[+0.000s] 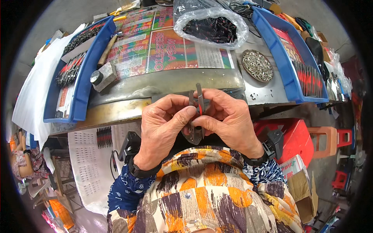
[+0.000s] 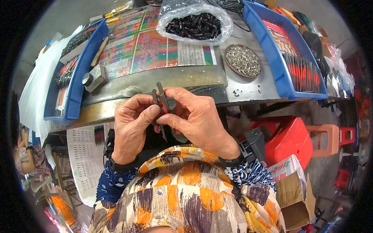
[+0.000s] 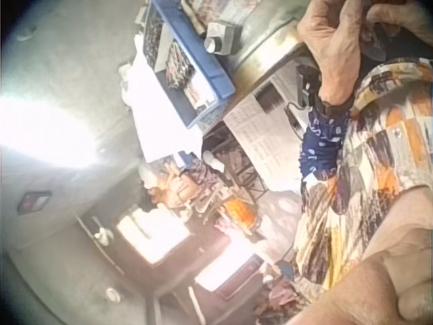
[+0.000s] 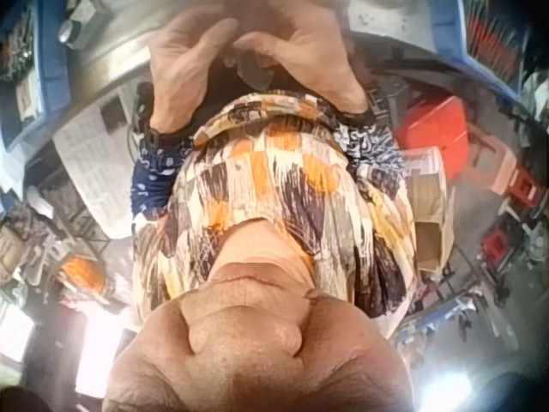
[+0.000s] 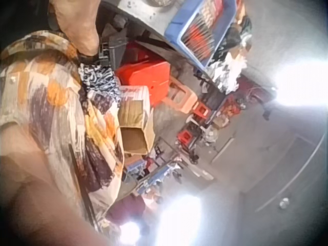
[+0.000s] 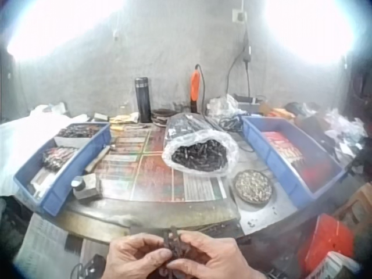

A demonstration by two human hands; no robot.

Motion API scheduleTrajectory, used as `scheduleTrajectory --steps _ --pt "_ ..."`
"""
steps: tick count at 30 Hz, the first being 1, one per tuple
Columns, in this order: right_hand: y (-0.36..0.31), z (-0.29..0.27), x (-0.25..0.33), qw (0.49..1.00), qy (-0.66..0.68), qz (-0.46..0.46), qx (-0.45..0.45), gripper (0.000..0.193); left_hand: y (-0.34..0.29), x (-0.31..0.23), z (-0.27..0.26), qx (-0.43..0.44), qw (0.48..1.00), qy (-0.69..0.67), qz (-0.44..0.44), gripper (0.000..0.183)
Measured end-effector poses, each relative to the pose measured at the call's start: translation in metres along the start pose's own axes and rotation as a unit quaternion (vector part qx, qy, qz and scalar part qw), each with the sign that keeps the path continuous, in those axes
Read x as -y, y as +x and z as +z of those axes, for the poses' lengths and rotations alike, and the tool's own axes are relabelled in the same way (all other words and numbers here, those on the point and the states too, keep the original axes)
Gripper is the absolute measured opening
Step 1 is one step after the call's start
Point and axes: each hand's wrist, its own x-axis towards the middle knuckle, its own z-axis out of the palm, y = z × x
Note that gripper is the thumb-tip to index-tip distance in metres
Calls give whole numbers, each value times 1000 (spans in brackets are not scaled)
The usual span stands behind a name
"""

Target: The person assembles small electronic components at a workbench. They pick up a red and black plastic housing, insert a metal piece, and attach a black cylindrical component. The person repeats this process with multiple similar items, placing finished assemblies into a blue tray.

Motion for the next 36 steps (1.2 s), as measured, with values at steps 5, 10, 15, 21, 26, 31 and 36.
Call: scheduleTrajectory --steps 5,10,15,21,26,31,36 --pt "-2 5 -12 995 -40 -86 -30 43 -1 8 -1 -44 999 2 -7 12" --pt "3 8 -20 977 -64 -184 -90 38 6 13 -3 -55 998 22 12 14" --pt "-3 6 -30 964 -55 -218 -139 29 10 25 -11 -31 999 43 12 15" --pt "-5 -1 -35 955 -114 -215 -167 25 19 31 -1 24 999 30 13 19" --pt "-5 -12 -25 939 -228 -211 -150 24 28 34 12 -11 998 67 15 17" --pt "15 -56 -5 862 -377 -326 -92 36 39 28 6 20 998 50 21 16" --pt "65 -124 36 818 -485 -308 33 39 40 31 7 38 997 71 -7 14"
